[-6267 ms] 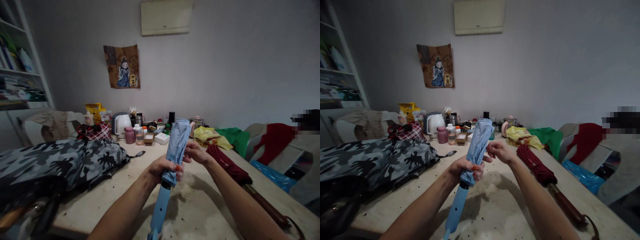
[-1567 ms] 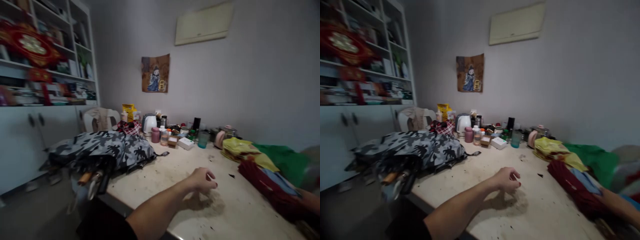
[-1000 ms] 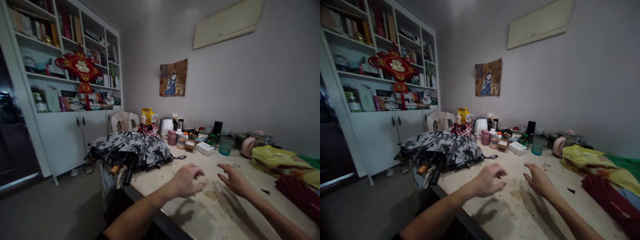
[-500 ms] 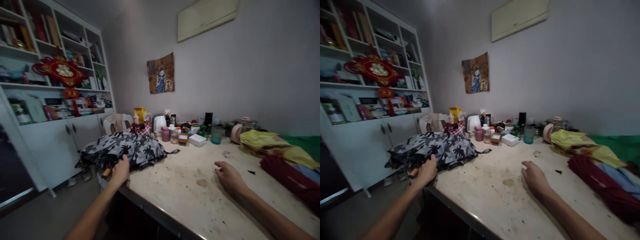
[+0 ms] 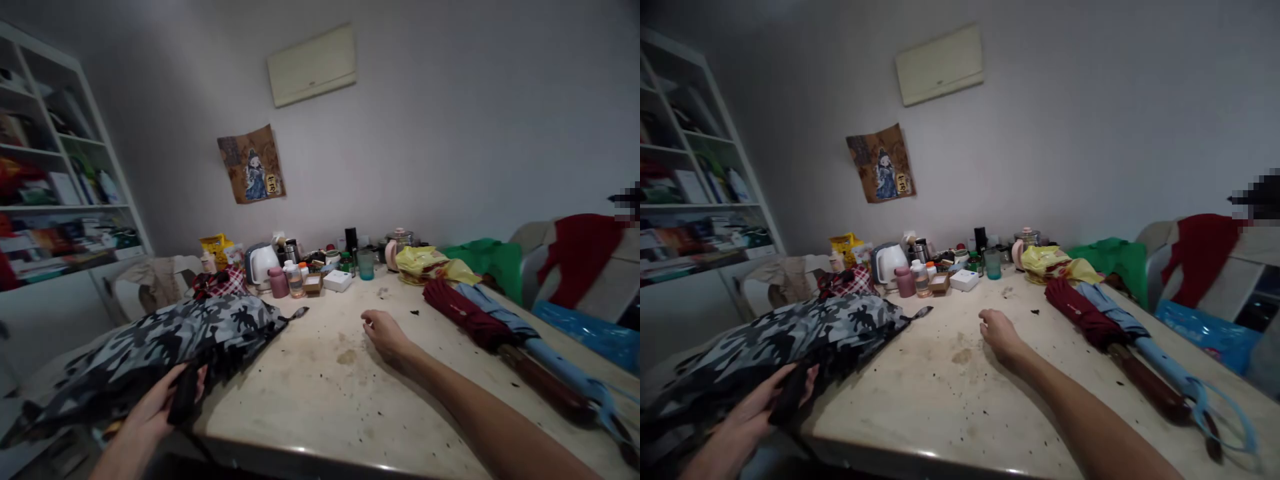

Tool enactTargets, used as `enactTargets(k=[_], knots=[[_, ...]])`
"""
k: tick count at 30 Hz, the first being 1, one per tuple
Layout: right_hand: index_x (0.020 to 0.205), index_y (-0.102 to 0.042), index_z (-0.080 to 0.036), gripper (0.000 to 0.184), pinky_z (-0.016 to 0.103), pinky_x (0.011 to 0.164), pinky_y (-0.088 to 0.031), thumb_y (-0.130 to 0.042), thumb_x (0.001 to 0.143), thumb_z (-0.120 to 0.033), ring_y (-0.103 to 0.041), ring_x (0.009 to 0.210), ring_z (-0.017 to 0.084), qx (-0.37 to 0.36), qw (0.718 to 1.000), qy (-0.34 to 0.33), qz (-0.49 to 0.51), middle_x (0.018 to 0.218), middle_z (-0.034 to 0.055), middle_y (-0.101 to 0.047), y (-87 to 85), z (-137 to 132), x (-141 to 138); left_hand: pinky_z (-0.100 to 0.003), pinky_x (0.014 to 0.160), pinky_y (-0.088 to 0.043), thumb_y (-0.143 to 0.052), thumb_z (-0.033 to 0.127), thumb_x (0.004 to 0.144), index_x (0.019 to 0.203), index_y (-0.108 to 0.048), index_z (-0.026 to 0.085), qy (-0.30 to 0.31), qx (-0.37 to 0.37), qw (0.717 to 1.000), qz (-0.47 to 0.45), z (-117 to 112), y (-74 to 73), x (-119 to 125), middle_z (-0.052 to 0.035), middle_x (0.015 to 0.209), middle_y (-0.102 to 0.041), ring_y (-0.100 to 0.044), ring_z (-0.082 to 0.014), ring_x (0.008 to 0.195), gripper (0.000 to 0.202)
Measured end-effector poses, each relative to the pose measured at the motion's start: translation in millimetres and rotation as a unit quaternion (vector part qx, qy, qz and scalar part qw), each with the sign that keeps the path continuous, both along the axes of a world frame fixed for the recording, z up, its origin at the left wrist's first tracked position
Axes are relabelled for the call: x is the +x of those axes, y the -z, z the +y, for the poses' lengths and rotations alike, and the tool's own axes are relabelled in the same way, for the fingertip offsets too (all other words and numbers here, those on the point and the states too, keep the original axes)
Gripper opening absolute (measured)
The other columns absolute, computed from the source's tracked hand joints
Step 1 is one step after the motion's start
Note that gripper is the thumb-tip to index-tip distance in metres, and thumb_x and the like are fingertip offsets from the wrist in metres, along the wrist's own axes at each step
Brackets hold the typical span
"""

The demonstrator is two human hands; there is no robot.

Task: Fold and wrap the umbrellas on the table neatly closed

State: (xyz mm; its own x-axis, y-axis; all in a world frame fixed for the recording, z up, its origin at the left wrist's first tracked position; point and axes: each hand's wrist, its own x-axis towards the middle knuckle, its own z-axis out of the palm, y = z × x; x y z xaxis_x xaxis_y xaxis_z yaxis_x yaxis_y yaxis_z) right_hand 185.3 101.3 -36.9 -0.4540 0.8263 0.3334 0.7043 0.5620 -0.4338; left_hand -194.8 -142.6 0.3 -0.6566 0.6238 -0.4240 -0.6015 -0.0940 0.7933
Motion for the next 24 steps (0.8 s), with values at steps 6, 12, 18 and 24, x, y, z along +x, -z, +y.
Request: enactTargets(k=[6, 12, 18, 24], knots=[[0.104, -0.072, -0.01, 0.032, 0.027, 0.079, -0.043, -0.048, 0.083, -0.011, -0.065, 0.089, 0.021, -0.005, 1.0, -0.028, -0.004, 0.099, 0.0135, -0.073, -8.0, -9, 0, -0.022, 0.041, -0.054, -0.044, 0.008, 0.085, 0.088, -0.059, 0.011, 0.013, 0.048, 0.988, -0.144, 1, -21.8, 20, -0.0042, 0.067, -0.064, -0.06, -0.012, 0.047, 0.016], [0.102, -0.073, -0.009, 0.032, 0.028, 0.077, -0.044, -0.049, 0.082, -0.011, -0.066, 0.087, 0.022, -0.016, 0.998, -0.049, 0.021, 0.095, 0.0151, -0.073, -9.0, -11, 1, -0.016, 0.04, -0.048, -0.043, 0.005, 0.086, 0.073, -0.057, 0.012, -0.054, 0.055, 0.997, -0.007, 10, -25.5, 60, 0.0028, 0.052, -0.053, -0.048, -0.0067, 0.038, 0.02], [0.099, -0.072, -0.01, 0.026, 0.026, 0.074, -0.047, -0.052, 0.082, -0.013, -0.065, 0.078, 0.017, -0.044, 0.99, -0.101, 0.088, 0.088, 0.0109, -0.073, -18.9, -27, -12, -0.018, 0.047, -0.048, -0.062, 0.013, 0.074, 0.077, -0.061, 0.016, -0.108, 0.172, 0.958, 0.201, 31, -64.2, 131, 0.003, 0.058, -0.06, -0.053, -0.009, 0.047, 0.005], [0.111, -0.059, -0.016, 0.052, 0.026, 0.071, -0.051, -0.077, 0.063, -0.025, -0.065, 0.084, 0.016, -0.295, 0.818, -0.356, 0.342, 0.096, 0.0058, -0.07, -66.5, -98, -38, -0.021, 0.053, -0.046, -0.076, 0.036, 0.058, 0.072, -0.057, 0.017, 0.039, 0.291, 0.901, 0.321, 95, -104.1, 205, 0.0035, 0.059, -0.06, -0.055, -0.0112, 0.054, 0.03]])
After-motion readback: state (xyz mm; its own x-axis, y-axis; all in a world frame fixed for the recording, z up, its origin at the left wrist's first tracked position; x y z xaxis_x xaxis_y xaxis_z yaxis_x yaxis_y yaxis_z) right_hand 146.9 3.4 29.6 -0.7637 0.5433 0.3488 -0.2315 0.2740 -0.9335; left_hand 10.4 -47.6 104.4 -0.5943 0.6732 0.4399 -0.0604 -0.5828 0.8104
